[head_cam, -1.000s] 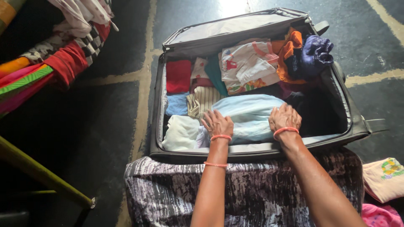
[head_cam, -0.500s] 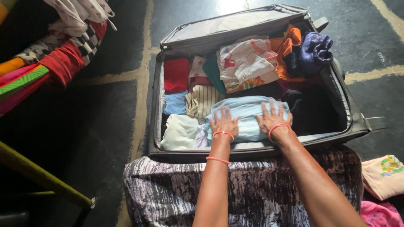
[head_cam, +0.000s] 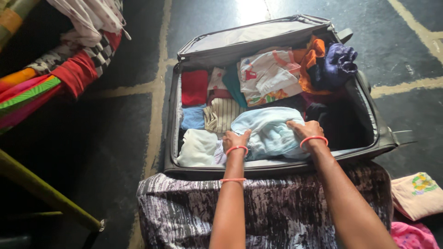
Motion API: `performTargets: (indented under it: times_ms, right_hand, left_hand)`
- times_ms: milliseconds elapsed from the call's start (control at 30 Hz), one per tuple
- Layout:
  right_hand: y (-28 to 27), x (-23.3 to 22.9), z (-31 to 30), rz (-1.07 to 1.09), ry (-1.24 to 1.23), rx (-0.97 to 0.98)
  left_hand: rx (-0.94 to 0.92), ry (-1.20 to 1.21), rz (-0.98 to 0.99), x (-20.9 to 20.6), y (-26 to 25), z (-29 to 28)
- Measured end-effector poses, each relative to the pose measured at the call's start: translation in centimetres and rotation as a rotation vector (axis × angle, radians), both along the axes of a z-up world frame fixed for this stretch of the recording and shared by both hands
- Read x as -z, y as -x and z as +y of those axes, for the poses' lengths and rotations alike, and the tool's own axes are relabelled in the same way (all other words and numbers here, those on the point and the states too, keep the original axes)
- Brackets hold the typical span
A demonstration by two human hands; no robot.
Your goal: The person is packing a suitcase with various folded clothes. They place a light blue garment into the suitcase, press it down, and then add a white garment with a red design. The person continues to arrange and press down the clothes to fit them into the suitcase.
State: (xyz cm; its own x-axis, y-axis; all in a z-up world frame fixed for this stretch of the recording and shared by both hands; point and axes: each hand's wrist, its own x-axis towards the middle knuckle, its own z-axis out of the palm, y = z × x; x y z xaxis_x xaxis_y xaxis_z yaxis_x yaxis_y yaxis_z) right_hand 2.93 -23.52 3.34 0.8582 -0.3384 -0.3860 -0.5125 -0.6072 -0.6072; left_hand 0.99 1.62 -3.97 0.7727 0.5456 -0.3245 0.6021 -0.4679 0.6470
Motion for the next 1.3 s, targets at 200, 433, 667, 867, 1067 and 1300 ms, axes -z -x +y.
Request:
performTargets:
  times_ms: [200,433,667,867,1067,1300]
  right_hand:
    - [-0.7,-0.1,0.3,-0.073,-0.501,-0.036]
    - [-0.3,-2.6,1.0,-0.110,-1.424,-0.049]
    - [-0.9,-2.1,0.6,-0.146,-1.551,-0.146]
    - [0.0,-3.9,2.2,0.038,-1.396,-0.082]
    - [0.0,-2.6,1.6,0.094,-1.563,-0.179]
    - [-0.5,-0.3,0.5,-0.102,-1.600,-0.207]
  left_hand:
    - [-0.088,0.149,-0.109,4.1,-2.1,1.5]
    - [-0.204,0.888,-0.468,0.9,-2.0,0.8]
    - [0.004,1.446,-0.110,-5.2,0.0,0.5]
    - [0.119,1.819,-0.471,-1.4,-1.2,1.2]
    - [0.124,1.719,-0.389,-2.6,-1.3,0.8]
    - [0.097,1.713,-0.239,-5.9,0.0,-0.2]
